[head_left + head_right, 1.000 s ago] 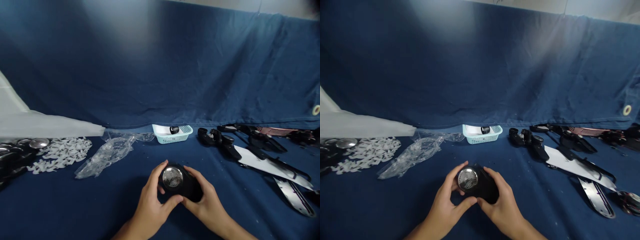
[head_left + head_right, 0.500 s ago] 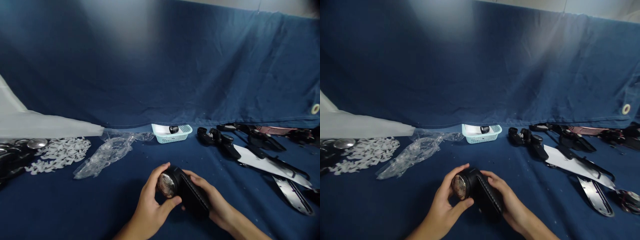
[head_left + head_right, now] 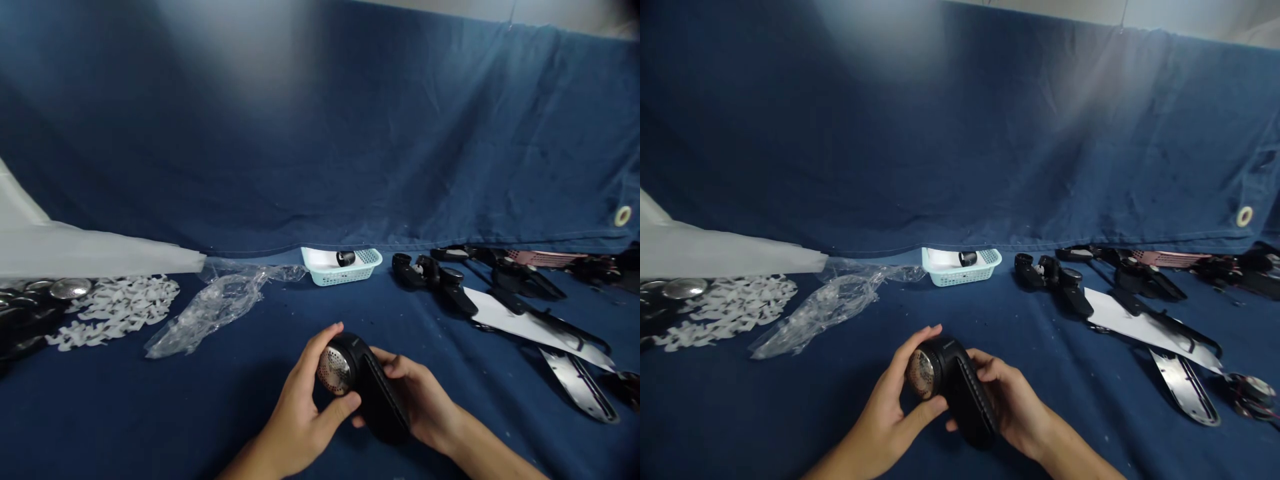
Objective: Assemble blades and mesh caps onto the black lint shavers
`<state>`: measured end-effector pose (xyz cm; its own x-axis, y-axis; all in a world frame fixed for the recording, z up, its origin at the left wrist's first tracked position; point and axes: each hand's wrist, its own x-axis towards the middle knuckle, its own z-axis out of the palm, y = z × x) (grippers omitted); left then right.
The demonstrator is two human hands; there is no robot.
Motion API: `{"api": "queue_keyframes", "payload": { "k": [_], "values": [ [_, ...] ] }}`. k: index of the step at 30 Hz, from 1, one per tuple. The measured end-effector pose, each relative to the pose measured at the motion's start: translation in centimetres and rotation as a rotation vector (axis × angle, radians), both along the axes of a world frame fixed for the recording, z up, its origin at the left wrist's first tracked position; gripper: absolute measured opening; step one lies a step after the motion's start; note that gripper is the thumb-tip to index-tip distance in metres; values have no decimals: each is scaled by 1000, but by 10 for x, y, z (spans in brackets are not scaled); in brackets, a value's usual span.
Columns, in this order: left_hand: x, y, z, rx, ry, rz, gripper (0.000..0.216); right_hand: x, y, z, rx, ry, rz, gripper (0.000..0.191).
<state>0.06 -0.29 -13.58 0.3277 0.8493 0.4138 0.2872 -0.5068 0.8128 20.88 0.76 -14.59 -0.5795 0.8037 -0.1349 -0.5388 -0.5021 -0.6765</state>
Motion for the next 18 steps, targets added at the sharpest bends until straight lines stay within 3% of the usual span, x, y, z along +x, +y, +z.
{"api": "queue_keyframes", "payload": {
  "k": [7,18],
  "values": [
    [-2,0,0,41,53,-5,68,-4,-5,6,-9,-71,-26,37],
    [-4,0,-3,31,39,-17,69,-3,-5,6,27,-8,8,37]
  ]
}}
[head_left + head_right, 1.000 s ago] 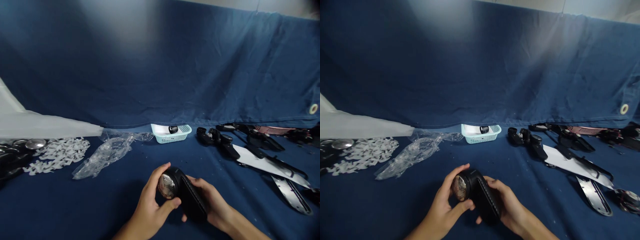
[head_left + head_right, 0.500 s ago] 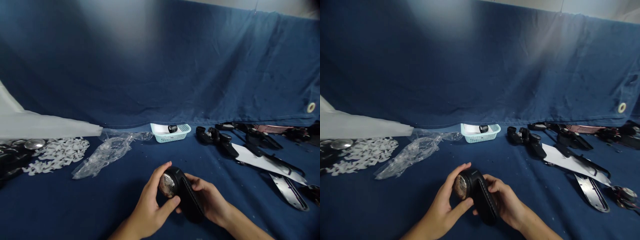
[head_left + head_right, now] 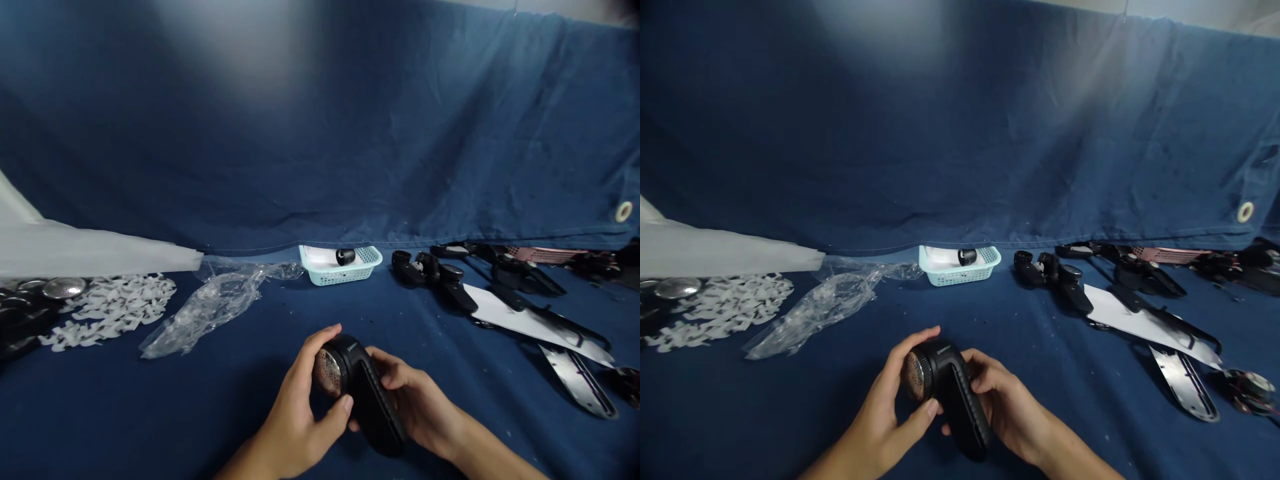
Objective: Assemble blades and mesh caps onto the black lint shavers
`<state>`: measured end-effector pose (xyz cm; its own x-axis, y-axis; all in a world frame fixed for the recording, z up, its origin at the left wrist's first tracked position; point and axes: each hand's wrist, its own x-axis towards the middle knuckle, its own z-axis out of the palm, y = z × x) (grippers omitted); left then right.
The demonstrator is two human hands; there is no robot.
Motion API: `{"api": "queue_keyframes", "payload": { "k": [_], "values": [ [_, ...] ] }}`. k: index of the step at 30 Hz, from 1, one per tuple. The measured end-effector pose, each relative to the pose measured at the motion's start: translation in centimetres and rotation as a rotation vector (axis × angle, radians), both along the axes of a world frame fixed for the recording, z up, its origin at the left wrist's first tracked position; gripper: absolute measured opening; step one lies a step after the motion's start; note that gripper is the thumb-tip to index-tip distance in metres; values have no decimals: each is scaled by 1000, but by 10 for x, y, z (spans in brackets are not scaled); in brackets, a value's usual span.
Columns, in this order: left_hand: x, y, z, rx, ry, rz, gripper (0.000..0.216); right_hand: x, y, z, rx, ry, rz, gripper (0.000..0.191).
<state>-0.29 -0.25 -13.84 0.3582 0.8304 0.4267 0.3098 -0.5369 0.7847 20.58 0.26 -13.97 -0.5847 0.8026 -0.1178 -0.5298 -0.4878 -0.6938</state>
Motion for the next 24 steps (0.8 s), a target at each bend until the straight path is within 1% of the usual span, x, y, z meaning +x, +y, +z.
{"api": "queue_keyframes", "payload": {
  "k": [8,15,19,24],
  "values": [
    [3,1,-2,-7,-2,0,67,-3,-3,2,-1,-29,-47,35],
    [5,0,-7,-22,-9,9,67,-3,-1,-3,-14,-51,-67,32],
    [5,0,-8,7,-6,30,66,-2,0,-7,-32,-52,-74,31],
    [6,0,-10,37,-20,41,66,-3,0,-6,-36,-41,-73,29]
  ]
}}
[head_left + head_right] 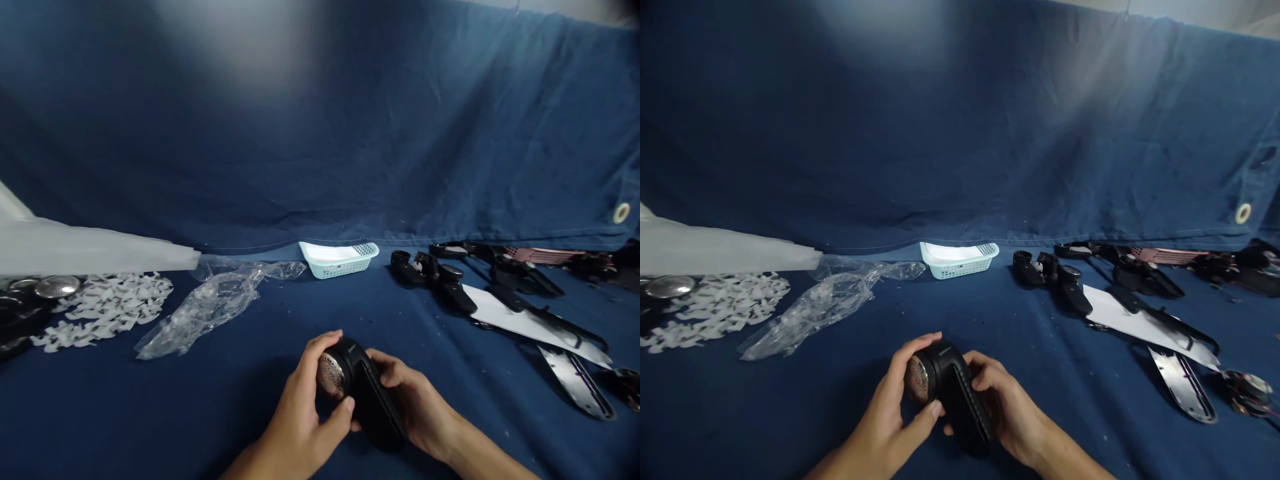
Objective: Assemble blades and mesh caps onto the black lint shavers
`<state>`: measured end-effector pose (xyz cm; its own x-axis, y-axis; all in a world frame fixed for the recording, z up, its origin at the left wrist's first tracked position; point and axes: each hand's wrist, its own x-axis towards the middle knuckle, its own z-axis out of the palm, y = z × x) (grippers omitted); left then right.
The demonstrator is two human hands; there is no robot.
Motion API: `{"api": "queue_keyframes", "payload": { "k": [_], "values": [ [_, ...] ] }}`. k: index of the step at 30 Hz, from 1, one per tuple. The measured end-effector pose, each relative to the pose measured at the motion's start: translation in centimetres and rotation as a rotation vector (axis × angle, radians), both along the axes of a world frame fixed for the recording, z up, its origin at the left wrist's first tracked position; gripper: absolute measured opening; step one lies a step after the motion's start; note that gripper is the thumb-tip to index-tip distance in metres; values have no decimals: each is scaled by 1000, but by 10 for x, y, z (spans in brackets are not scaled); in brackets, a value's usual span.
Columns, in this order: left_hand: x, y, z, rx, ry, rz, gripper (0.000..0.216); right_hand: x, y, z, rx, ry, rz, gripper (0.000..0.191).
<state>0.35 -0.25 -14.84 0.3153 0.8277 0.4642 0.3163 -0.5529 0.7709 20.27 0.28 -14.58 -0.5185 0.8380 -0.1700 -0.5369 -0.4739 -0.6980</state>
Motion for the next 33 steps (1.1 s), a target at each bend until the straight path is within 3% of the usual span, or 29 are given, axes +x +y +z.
{"api": "queue_keyframes", "payload": {
  "k": [11,17,24,33],
  "values": [
    [0,-1,4,-66,-13,2,64,-1,3,0,-56,25,38,24],
    [-1,0,12,6,30,-57,74,-3,1,5,-154,57,120,16],
    [0,0,16,28,105,-87,81,-3,0,6,-228,-7,117,21],
    [10,1,4,-73,7,148,81,-14,-6,12,-334,170,167,37]
  ]
}}
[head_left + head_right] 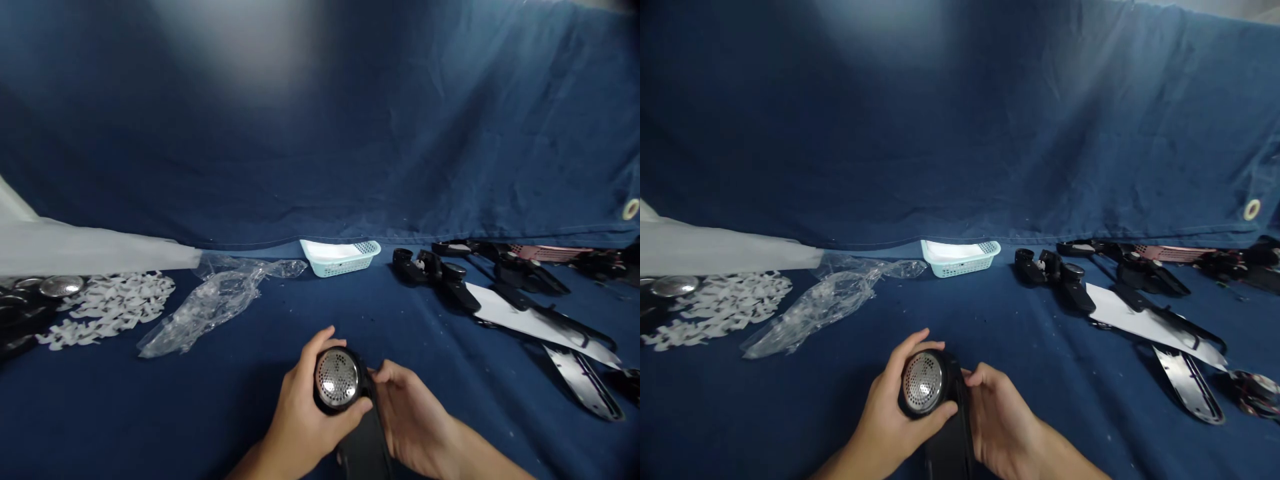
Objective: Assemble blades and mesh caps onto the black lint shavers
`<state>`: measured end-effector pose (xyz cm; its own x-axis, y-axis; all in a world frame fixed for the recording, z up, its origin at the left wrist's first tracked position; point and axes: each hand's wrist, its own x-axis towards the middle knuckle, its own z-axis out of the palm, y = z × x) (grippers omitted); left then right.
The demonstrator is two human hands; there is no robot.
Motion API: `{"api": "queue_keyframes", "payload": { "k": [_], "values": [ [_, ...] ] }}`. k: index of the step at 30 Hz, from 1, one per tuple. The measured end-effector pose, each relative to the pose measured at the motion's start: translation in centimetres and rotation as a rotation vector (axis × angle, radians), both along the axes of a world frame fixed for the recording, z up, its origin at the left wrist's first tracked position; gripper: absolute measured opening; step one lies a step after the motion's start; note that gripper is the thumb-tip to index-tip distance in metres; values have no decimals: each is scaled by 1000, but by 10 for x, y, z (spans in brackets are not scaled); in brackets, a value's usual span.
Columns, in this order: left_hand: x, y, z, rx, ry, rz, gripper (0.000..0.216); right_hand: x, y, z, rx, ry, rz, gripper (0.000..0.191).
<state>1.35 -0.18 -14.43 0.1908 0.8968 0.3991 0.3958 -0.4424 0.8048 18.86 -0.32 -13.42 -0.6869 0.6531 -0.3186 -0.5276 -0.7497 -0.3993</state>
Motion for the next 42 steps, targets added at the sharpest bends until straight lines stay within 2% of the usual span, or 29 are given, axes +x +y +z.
{"api": "queue_keyframes", "payload": {
  "k": [6,11,21,26,31,37,42],
  "values": [
    [1,2,0,84,66,59,70,-11,-4,-3,-115,-19,-5,44],
    [0,4,3,111,27,29,67,-13,-5,-9,-162,-84,-42,43],
    [0,5,4,7,-22,30,59,-16,-6,-3,-155,-113,-87,38],
    [0,5,6,-76,-46,46,59,-17,-6,-6,-142,-119,-95,37],
    [-2,9,12,-267,-155,35,65,-15,-6,-10,-61,-67,-100,33],
    [-6,10,5,-420,-451,-132,103,-10,0,-8,180,-70,-226,24],
    [3,1,10,-596,-537,-310,93,-13,6,3,389,-133,-351,33]
  ]
}}
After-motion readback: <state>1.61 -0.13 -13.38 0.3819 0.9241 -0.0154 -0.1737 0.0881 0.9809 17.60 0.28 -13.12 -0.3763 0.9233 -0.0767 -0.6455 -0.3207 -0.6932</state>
